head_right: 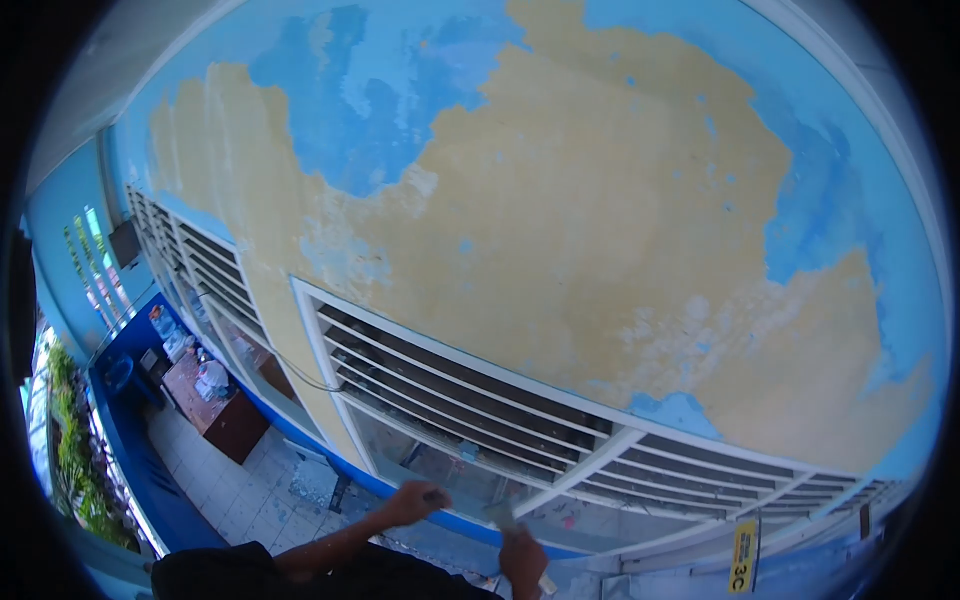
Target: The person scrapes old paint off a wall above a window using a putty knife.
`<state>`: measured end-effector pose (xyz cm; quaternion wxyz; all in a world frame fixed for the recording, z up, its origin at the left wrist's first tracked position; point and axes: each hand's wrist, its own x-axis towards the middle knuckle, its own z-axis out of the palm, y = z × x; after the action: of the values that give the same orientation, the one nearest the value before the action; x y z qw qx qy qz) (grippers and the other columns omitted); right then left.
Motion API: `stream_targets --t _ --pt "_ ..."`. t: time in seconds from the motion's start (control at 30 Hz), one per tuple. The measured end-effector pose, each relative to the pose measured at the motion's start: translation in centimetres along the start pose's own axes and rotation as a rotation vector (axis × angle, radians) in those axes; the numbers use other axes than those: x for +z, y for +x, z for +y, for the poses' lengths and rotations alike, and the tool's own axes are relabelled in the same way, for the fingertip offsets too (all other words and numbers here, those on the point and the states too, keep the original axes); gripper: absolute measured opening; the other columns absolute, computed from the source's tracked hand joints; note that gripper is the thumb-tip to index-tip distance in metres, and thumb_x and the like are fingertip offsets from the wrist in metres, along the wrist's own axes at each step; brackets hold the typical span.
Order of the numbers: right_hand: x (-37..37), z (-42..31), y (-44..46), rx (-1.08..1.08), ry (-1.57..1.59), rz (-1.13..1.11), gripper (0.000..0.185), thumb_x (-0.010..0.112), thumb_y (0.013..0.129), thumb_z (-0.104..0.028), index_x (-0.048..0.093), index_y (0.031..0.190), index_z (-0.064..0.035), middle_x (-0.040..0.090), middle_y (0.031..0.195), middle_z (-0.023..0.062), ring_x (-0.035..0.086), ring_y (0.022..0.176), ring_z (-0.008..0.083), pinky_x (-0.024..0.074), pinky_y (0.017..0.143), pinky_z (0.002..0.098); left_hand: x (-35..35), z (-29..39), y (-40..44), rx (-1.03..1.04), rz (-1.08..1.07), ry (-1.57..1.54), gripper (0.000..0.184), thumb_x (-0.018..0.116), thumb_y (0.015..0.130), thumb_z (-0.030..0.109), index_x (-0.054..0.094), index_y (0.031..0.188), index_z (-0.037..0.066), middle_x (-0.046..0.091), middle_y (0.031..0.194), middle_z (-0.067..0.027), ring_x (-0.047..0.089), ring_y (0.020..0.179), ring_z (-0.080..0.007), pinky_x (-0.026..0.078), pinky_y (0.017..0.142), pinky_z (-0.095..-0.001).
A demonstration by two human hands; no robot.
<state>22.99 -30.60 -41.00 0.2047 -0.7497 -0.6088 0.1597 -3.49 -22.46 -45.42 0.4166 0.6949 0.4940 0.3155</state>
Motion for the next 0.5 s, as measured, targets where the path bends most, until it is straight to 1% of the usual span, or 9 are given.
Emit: stream_targets --t 0.03,0.1,0.13,0.17,0.23,0.3,0.37,0.43,0.5 --pt "-0.4 1.1 1.3 0.001 0.025 0.134 0.036 0.063 0.097 -0.041 0.071 0.103 -0.0066 0.071 0.087 0.0249 0.069 0.084 0.0459 0.0535 0.073 0.0561 -1.5 0.9 1.2 -0.047 0.021 0.065 0.019 0.075 0.091 0.021 0.078 0.101 0.006 0.077 0.093 -0.0151 0.076 0.088 -0.0275 0.058 0.080 -0.0383" --pt "-3.3 2.7 3.8 -0.002 0.008 0.325 0.037 0.067 0.094 -0.042 0.073 0.094 -0.0059 0.070 0.081 0.0250 0.068 0.078 0.0474 0.0527 0.068 0.0560 -4.4 2.6 4.1 0.138 0.320 0.250 0.017 0.075 0.091 0.021 0.080 0.100 0.008 0.077 0.093 -0.0151 0.076 0.088 -0.0302 0.058 0.079 -0.0402" --pt "-5.8 2.4 5.2 -0.007 -0.031 0.380 0.038 0.069 0.093 -0.043 0.073 0.088 -0.0057 0.069 0.079 0.0252 0.068 0.076 0.0481 0.0522 0.066 0.0560 -6.3 6.0 5.5 0.123 0.441 0.183 0.013 0.070 0.094 0.019 0.079 0.097 0.010 0.078 0.093 -0.0133 0.075 0.089 -0.0320 0.058 0.079 -0.0422" --pt "-8.1 2.0 6.4 -0.028 -0.064 0.469 0.041 0.069 0.093 -0.046 0.073 0.083 -0.0067 0.069 0.075 0.0232 0.068 0.072 0.0471 0.0522 0.064 0.0557 -7.9 5.9 7.9 0.450 0.605 0.275 0.012 0.065 0.097 0.016 0.075 0.096 0.009 0.075 0.096 -0.0119 0.072 0.090 -0.0331 0.055 0.081 -0.0441" --pt "-12.6 1.1 8.8 -0.029 -0.168 0.617 0.046 0.069 0.093 -0.049 0.071 0.074 -0.0075 0.068 0.069 0.0211 0.068 0.067 0.0458 0.0516 0.061 0.0553 -12.3 14.0 10.9 0.700 0.766 0.336 0.011 0.064 0.098 0.012 0.066 0.106 0.005 0.067 0.099 -0.0131 0.063 0.092 -0.0365 0.050 0.084 -0.0489" --pt "-16.5 0.2 11.0 -0.042 -0.227 0.724 0.049 0.070 0.092 -0.051 0.068 0.070 -0.0069 0.067 0.067 0.0217 0.067 0.066 0.0455 0.0511 0.060 0.0550 -16.1 21.3 12.7 0.834 0.843 0.416 0.033 0.067 0.096 0.021 0.066 0.122 0.001 0.067 0.124 -0.0206 0.059 0.118 -0.0428 0.043 0.106 -0.0509" --pt "-19.7 -0.5 13.2 -0.074 -0.246 0.771 0.050 0.070 0.091 -0.052 0.068 0.070 -0.0064 0.068 0.068 0.0226 0.067 0.066 0.0457 0.0513 0.059 0.0545 -19.1 26.6 15.2 0.930 0.929 0.482 0.050 0.069 0.095 0.030 0.061 0.135 0.002 0.058 0.144 -0.0223 0.049 0.137 -0.0436 0.035 0.116 -0.0518" --pt "-21.5 -0.9 15.1 -0.060 -0.300 0.760 0.050 0.071 0.091 -0.053 0.069 0.072 -0.0061 0.068 0.067 0.0230 0.067 0.065 0.0462 0.0516 0.059 0.0539 -21.0 31.0 18.2 1.038 1.004 0.566 0.069 0.071 0.093 0.043 0.051 0.149 0.006 0.043 0.159 -0.0222 0.036 0.148 -0.0439 0.026 0.120 -0.0557" --pt "-22.5 -1.0 16.0 -0.071 -0.306 0.762 0.051 0.071 0.090 -0.054 0.069 0.073 -0.0061 0.067 0.066 0.0234 0.067 0.065 0.0464 0.0520 0.059 0.0537 -21.4 32.9 20.9 1.000 1.068 0.693 0.079 0.070 0.091 0.050 0.044 0.155 0.011 0.034 0.164 -0.0218 0.029 0.152 -0.0448 0.022 0.121 -0.0594"
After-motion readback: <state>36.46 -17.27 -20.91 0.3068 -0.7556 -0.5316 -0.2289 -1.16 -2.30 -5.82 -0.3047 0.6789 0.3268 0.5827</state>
